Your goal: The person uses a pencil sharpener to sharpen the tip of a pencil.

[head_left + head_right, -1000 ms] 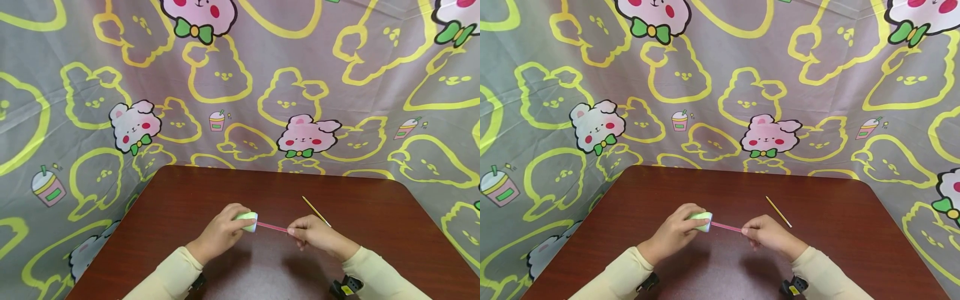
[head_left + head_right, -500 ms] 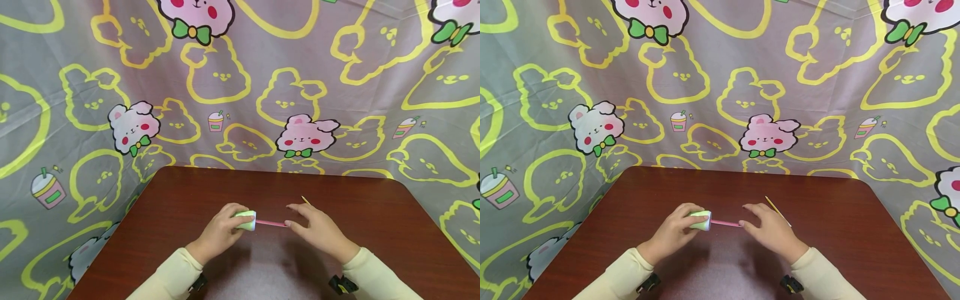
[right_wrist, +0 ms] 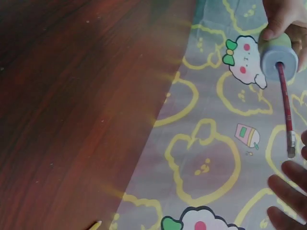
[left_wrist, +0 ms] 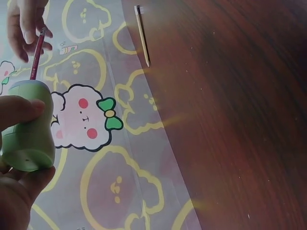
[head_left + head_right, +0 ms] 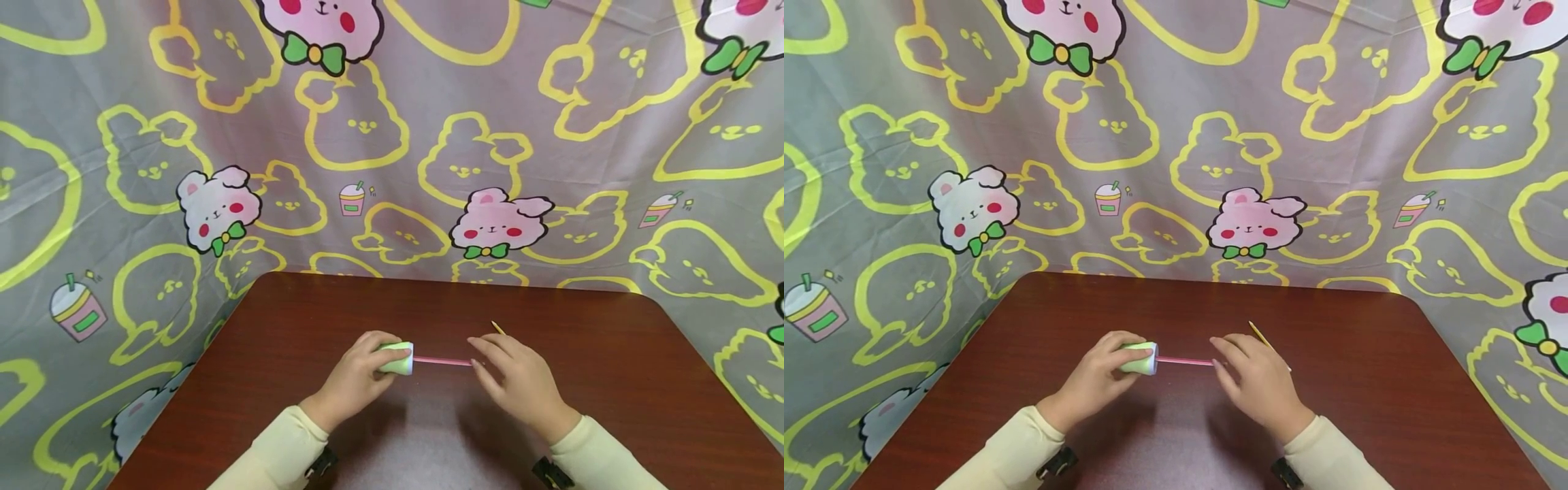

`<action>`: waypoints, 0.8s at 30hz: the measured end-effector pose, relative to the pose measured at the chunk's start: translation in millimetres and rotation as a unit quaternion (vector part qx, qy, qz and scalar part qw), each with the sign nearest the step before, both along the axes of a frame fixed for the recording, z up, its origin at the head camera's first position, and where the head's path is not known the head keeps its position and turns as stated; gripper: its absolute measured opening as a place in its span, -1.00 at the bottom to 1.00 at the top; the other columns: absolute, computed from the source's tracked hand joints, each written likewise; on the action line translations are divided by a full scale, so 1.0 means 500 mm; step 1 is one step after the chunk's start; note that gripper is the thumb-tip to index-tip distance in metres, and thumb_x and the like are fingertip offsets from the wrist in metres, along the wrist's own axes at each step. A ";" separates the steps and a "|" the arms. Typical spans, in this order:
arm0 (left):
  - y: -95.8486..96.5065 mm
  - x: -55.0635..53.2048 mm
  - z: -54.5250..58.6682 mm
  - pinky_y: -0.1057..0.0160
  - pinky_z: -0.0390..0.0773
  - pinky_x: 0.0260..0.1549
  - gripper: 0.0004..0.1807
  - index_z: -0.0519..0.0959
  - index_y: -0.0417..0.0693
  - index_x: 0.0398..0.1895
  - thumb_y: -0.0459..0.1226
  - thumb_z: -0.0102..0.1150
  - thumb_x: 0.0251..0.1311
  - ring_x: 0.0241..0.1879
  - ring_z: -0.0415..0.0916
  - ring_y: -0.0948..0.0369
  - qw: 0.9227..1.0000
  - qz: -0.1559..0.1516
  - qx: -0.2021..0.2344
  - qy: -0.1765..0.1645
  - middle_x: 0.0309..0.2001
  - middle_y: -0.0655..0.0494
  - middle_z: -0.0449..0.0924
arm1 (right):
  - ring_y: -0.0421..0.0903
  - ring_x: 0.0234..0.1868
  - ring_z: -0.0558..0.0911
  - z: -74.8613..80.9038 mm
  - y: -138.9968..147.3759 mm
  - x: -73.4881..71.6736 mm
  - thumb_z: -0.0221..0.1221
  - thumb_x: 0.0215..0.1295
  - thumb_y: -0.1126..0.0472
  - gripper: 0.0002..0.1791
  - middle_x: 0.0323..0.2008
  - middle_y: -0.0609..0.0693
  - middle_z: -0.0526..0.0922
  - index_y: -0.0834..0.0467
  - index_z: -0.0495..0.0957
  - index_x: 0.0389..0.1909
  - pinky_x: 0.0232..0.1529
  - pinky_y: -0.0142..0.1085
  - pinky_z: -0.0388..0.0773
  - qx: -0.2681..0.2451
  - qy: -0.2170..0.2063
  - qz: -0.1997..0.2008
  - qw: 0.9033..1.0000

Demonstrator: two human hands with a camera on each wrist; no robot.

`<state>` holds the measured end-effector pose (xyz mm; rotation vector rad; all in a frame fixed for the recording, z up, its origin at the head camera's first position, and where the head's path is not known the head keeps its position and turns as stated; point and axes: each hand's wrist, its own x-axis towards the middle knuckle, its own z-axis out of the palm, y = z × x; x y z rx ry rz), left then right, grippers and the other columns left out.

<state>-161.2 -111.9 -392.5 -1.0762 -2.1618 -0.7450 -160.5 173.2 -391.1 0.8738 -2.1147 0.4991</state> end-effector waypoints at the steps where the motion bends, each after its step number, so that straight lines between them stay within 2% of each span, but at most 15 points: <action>1: -0.001 0.000 0.001 0.29 0.58 -0.21 -0.47 0.69 -0.01 -0.11 -0.53 0.48 -0.28 -0.06 0.50 0.08 1.000 0.002 0.002 -0.003 -0.09 0.00 0.57 | -0.03 -0.24 0.65 -0.002 0.000 0.000 -0.08 0.44 -0.07 -0.54 -0.26 0.00 0.65 0.15 0.65 -0.09 -0.30 -0.13 0.57 0.000 0.011 0.006 1.000; 9: -0.004 0.002 0.011 0.28 0.58 -0.19 -0.47 0.68 -0.03 -0.08 -0.52 0.47 -0.25 -0.05 0.50 0.09 1.000 0.003 0.018 -0.017 -0.08 0.01 0.58 | -0.06 -0.31 0.63 -0.013 -0.007 -0.002 -0.03 0.43 0.02 -0.62 -0.32 -0.03 0.64 0.16 0.69 -0.20 -0.31 -0.16 0.55 0.013 0.097 0.048 0.994; 18: -0.002 0.004 0.011 0.36 0.56 -0.26 -0.47 0.69 -0.03 -0.10 -0.54 0.47 -0.28 -0.07 0.51 0.09 0.999 -0.001 0.030 -0.041 -0.10 0.02 0.58 | -0.07 -0.37 0.62 -0.018 -0.008 -0.012 -0.01 0.46 0.10 -0.65 -0.36 -0.03 0.64 0.20 0.70 -0.26 -0.35 -0.19 0.55 0.010 0.125 0.070 0.990; 24: -0.001 0.011 0.021 0.33 0.56 -0.24 -0.49 0.70 -0.05 -0.11 -0.54 0.47 -0.26 -0.09 0.51 0.10 0.997 -0.007 0.033 -0.075 -0.11 0.04 0.59 | -0.09 -0.45 0.57 -0.014 -0.009 -0.017 0.00 0.47 0.13 -0.67 -0.43 -0.04 0.60 0.22 0.67 -0.32 -0.43 -0.25 0.52 0.020 0.157 0.085 0.984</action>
